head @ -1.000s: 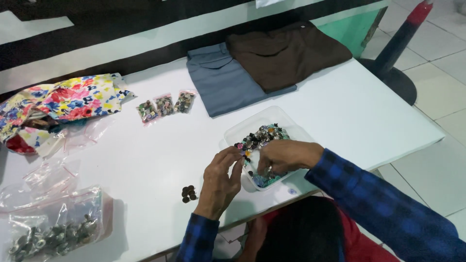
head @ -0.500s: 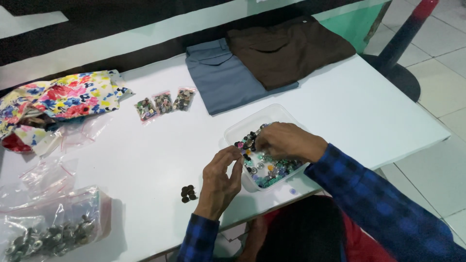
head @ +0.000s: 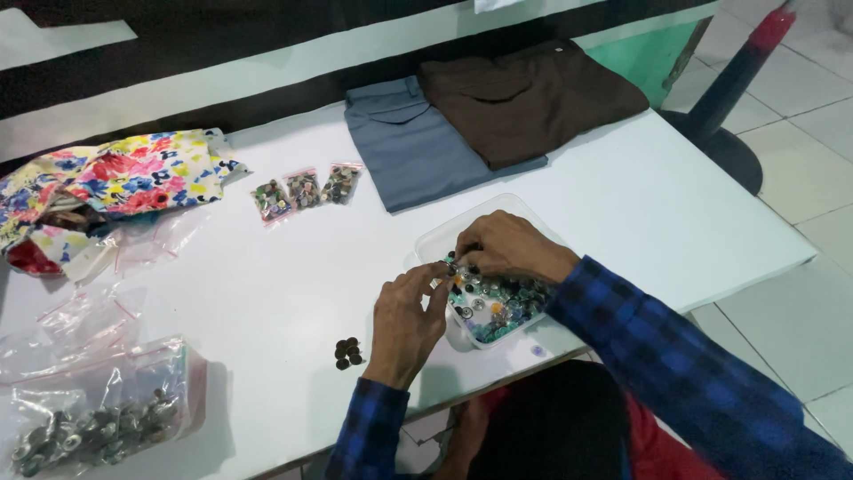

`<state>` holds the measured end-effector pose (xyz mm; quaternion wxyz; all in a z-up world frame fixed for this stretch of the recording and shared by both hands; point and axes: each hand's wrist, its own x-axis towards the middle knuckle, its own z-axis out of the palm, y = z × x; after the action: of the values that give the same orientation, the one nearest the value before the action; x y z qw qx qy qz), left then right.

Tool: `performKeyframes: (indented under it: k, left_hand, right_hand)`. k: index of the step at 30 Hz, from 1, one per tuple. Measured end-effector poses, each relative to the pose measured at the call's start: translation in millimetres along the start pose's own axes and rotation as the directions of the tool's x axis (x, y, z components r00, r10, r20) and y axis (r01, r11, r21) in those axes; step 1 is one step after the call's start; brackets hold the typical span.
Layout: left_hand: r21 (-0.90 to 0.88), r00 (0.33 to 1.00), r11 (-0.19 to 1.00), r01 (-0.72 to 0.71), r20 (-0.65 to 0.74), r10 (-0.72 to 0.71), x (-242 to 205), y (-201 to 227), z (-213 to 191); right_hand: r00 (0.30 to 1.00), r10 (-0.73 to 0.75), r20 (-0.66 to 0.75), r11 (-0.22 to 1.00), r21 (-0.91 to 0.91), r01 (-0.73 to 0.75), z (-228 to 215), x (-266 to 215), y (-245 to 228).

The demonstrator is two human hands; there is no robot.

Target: Sorting small black buttons from a container of mixed buttons and placing them on a table

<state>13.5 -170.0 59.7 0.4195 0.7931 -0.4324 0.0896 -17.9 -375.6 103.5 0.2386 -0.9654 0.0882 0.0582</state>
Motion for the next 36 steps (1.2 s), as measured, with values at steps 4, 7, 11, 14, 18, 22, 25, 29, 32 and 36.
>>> performKeyframes:
  k: [4,7,11,14,18,22,25,29,32,36]
  left_hand:
    - [0.041,1.0,0.999,0.007,0.0,-0.007,12.1,0.5,2.7]
    - [0.059,0.997,0.997,0.039,0.065,-0.043,16.4,-0.5,3.3]
    - [0.051,1.0,0.999,-0.002,0.011,0.001,14.3,-8.9,8.4]
    - [0.022,1.0,1.0,-0.012,0.002,0.012,11.6,-14.7,12.8]
    - [0.04,0.999,0.999,-0.036,-0.03,0.037,8.2,-17.6,18.9]
    - [0.084,0.998,0.995,-0.045,-0.037,0.048,9.3,-13.3,18.5]
    - [0.118,0.997,0.991,-0.067,-0.021,0.07,9.0,-14.8,18.5]
    - [0.124,0.998,0.99,-0.061,-0.002,0.062,7.7,-12.1,16.8]
    - [0.134,0.998,0.989,-0.064,0.026,0.061,10.0,-5.7,11.6]
    - [0.162,0.996,0.985,-0.052,0.074,0.04,11.2,-0.4,8.6]
  right_hand:
    - [0.999,-0.001,-0.043,0.964,0.266,0.013,-16.0,-24.7,-16.7]
    - [1.0,0.011,-0.007,0.898,0.439,-0.007,-4.4,-23.4,-9.1]
    - [0.998,-0.064,0.025,0.819,0.572,0.038,7.8,-18.8,-1.2]
    - [0.995,-0.087,0.047,0.895,0.442,0.057,-11.0,-33.4,-14.0]
    - [0.983,-0.097,0.158,0.973,-0.193,0.127,-5.6,-39.7,-22.2]
    - [0.954,-0.273,0.121,0.905,-0.303,0.297,34.3,-24.4,4.8]
    - [0.921,-0.362,0.144,0.825,-0.41,0.388,41.3,-16.0,15.0]
    - [0.963,-0.225,0.149,0.959,-0.138,0.246,28.3,-5.6,19.6]
    - [0.979,-0.143,0.146,0.988,0.081,0.132,9.6,-7.5,18.7]
    - [0.987,-0.041,0.158,0.895,0.445,-0.034,-16.9,-33.5,-5.5]
